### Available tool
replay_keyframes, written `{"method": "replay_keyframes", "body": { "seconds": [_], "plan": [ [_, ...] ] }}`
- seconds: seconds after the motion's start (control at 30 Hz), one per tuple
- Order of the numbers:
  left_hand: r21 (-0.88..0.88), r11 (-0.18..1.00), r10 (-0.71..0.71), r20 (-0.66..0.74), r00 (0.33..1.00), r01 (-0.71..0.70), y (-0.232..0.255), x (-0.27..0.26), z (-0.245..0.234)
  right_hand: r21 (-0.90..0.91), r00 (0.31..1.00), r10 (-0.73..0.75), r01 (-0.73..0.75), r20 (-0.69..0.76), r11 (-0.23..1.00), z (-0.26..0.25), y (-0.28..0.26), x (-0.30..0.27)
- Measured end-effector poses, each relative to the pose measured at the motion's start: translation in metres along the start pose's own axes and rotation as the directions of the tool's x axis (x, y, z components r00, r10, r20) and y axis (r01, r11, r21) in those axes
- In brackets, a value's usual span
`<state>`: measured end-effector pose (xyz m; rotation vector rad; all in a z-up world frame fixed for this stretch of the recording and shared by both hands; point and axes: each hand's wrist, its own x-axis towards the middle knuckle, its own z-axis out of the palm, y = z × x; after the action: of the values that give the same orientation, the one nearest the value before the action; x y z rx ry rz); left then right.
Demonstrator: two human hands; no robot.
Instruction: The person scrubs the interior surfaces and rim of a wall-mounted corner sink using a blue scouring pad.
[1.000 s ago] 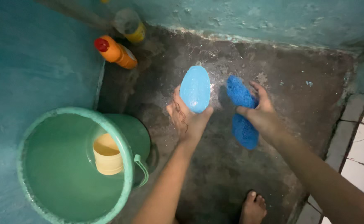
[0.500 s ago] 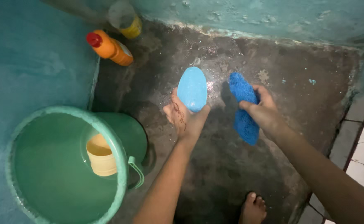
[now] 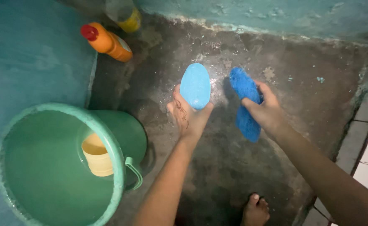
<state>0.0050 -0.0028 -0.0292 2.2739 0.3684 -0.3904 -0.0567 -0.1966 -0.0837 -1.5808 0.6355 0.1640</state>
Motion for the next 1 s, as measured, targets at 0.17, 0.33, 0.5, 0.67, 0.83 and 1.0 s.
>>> {"method": "replay_keyframes", "body": {
  "seconds": [0.17,0.33,0.5,0.67,0.83,1.0],
  "plan": [
    [-0.025,0.990,0.140,-0.056,0.989,-0.142,-0.012,0.006,0.013,-0.034,0.998,0.004,-0.006,-0.056,0.999,0.003,0.003,0.003],
    [-0.091,0.971,0.216,-0.060,0.975,-0.221,-0.026,0.010,0.021,-0.065,0.997,0.019,-0.023,-0.069,0.998,0.005,0.007,0.006],
    [-0.088,0.976,0.195,-0.057,0.979,-0.200,-0.030,0.016,0.030,0.006,0.996,0.074,-0.074,-0.056,0.997,0.007,0.017,0.012],
    [-0.086,0.981,0.172,-0.035,0.984,-0.175,-0.033,0.019,0.036,-0.017,0.999,0.026,-0.027,-0.038,0.999,0.006,0.028,0.016],
    [-0.066,0.990,0.127,-0.014,0.992,-0.128,-0.036,0.026,0.043,0.008,0.998,0.062,-0.062,-0.025,0.998,0.005,0.027,0.019],
    [-0.067,0.990,0.124,0.001,0.992,-0.124,-0.042,0.030,0.049,-0.013,0.995,0.097,-0.097,-0.026,0.995,0.004,0.032,0.024]
  ]
}}
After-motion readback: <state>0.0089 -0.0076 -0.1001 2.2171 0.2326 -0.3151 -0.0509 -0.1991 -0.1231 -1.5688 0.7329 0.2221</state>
